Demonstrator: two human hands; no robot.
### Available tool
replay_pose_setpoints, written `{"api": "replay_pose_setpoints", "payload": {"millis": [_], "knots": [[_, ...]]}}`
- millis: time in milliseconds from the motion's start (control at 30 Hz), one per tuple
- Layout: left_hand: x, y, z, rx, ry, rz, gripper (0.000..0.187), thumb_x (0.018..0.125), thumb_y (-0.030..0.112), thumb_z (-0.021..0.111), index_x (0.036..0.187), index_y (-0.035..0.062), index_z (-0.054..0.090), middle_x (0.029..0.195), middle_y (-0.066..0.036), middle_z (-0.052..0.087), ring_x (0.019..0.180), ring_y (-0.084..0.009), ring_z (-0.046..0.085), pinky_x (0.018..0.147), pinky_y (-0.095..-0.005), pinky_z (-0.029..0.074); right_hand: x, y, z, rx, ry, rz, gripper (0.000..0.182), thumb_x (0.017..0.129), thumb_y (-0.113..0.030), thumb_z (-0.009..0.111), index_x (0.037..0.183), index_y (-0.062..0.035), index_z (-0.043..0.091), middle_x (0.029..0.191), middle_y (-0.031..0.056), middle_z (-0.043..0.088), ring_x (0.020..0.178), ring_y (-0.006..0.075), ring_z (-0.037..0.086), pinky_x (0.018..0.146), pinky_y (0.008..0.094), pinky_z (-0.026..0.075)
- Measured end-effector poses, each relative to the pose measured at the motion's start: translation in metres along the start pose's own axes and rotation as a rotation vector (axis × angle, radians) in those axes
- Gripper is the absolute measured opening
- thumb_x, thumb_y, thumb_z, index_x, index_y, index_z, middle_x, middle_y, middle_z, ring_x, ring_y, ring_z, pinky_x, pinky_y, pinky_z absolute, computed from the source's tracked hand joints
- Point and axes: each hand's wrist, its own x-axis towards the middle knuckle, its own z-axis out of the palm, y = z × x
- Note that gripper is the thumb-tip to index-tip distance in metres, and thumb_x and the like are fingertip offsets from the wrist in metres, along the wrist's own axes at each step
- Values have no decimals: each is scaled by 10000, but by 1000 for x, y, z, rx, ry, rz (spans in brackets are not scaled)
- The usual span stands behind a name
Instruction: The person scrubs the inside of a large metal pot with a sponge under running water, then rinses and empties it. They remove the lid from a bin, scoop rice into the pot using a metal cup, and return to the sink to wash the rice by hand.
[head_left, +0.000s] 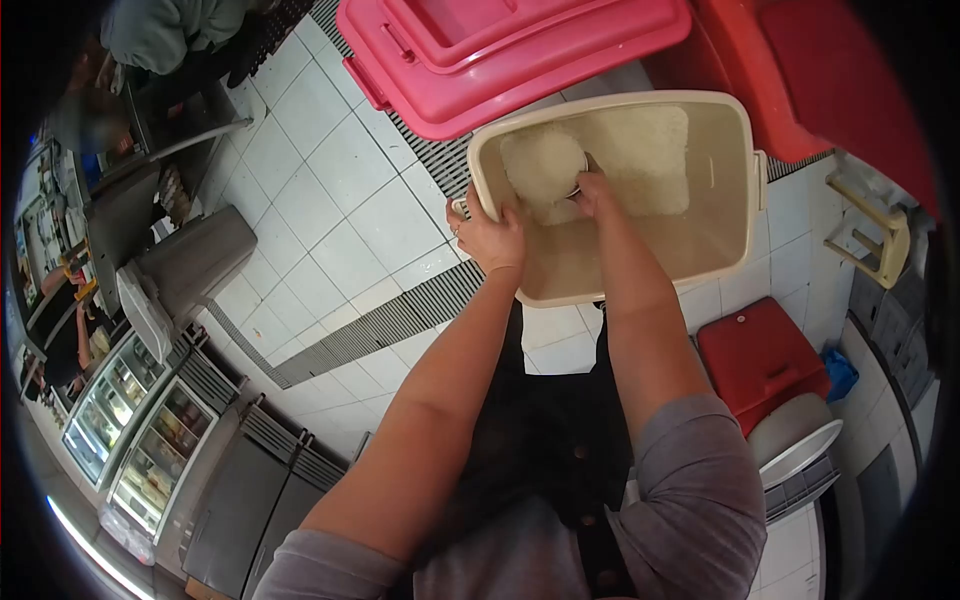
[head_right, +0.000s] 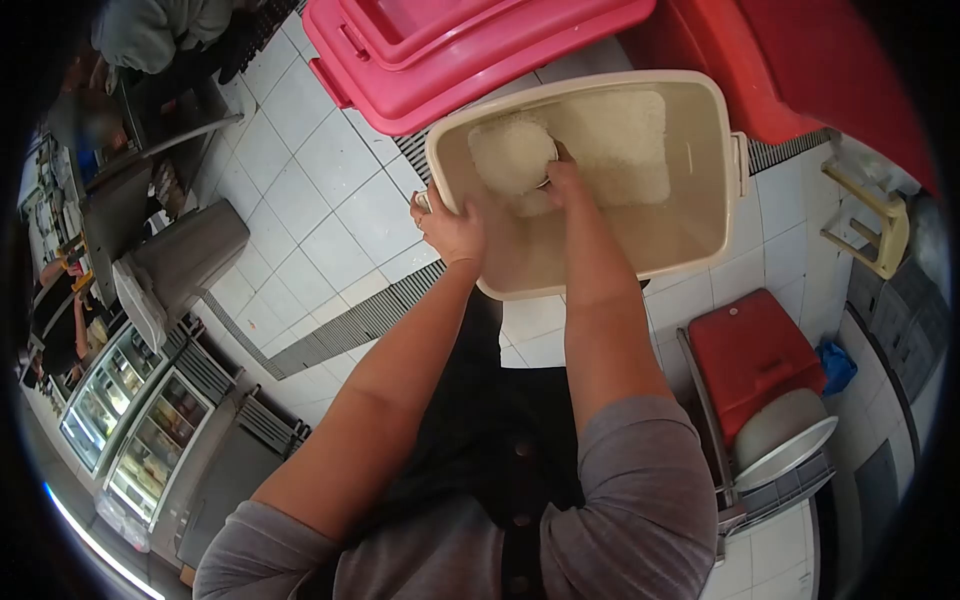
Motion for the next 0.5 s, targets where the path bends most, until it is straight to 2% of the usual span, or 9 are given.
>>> {"api": "replay_pose_setpoints", "payload": {"millis": [33,100,133,267,300,367,433,467,500], "knots": [[0,1,-1,-2,-1,16,629,768,178,657,1359,177,442,1379,-296,302,1307,-418,315,994,-520,334,-5,0,-4,95,-4,5,573,838,69,466,1391,-66,400,1293,126,535,1101,312,575,877,430,520],[-1,0,2,7,8,-15,617,772,179,654,1352,176,443,1375,-288,312,1301,-412,323,997,-523,337,-35,-17,-8,130,-42,-22,571,858,51,460,1406,-89,386,1317,117,523,1129,283,564,881,417,518],[-1,-2,5,87,73,33,617,748,208,666,1320,115,455,1306,-309,362,1162,-465,457,947,-528,413,-54,-25,-10,152,-84,-38,569,877,34,453,1421,-111,373,1340,108,512,1156,254,554,886,405,515],[-1,-6,9,114,70,6,628,740,221,677,1312,137,432,1257,-276,393,1106,-449,484,910,-545,426,-104,-29,-31,182,-81,-116,570,893,22,440,1434,-136,355,1338,93,513,1173,238,548,903,405,507],[-2,-7,9,109,64,36,628,740,221,677,1312,137,432,1257,-276,393,1106,-449,484,910,-545,426,-126,-33,-32,231,-94,-196,569,893,17,436,1435,-139,354,1342,87,511,1182,238,544,903,401,507],[1,-5,8,134,-12,-53,703,734,269,686,1363,169,389,1256,-268,394,1114,-443,484,895,-565,423,-169,-49,-42,299,-94,-308,568,894,11,433,1435,-142,352,1345,82,509,1190,237,540,903,396,507],[6,-10,9,183,-78,-109,844,752,366,712,1457,204,275,1337,-298,357,1208,-427,437,965,-546,394,-215,-69,-61,291,-78,-154,658,835,65,420,1430,-212,367,1370,49,488,1247,231,485,975,452,450],[18,-33,17,203,-90,-14,948,751,474,698,1488,188,175,1349,-316,356,1217,-437,430,983,-547,380,-239,-78,-74,314,-64,-182,658,835,65,420,1430,-212,367,1370,49,488,1247,231,485,975,452,450],[33,-58,25,222,-105,82,1065,749,582,684,1520,172,74,1361,-335,354,1226,-448,424,1002,-547,366,-265,-87,-89,330,-95,-213,609,867,57,388,1427,-183,366,1354,59,501,1199,216,527,928,408,490]]}}
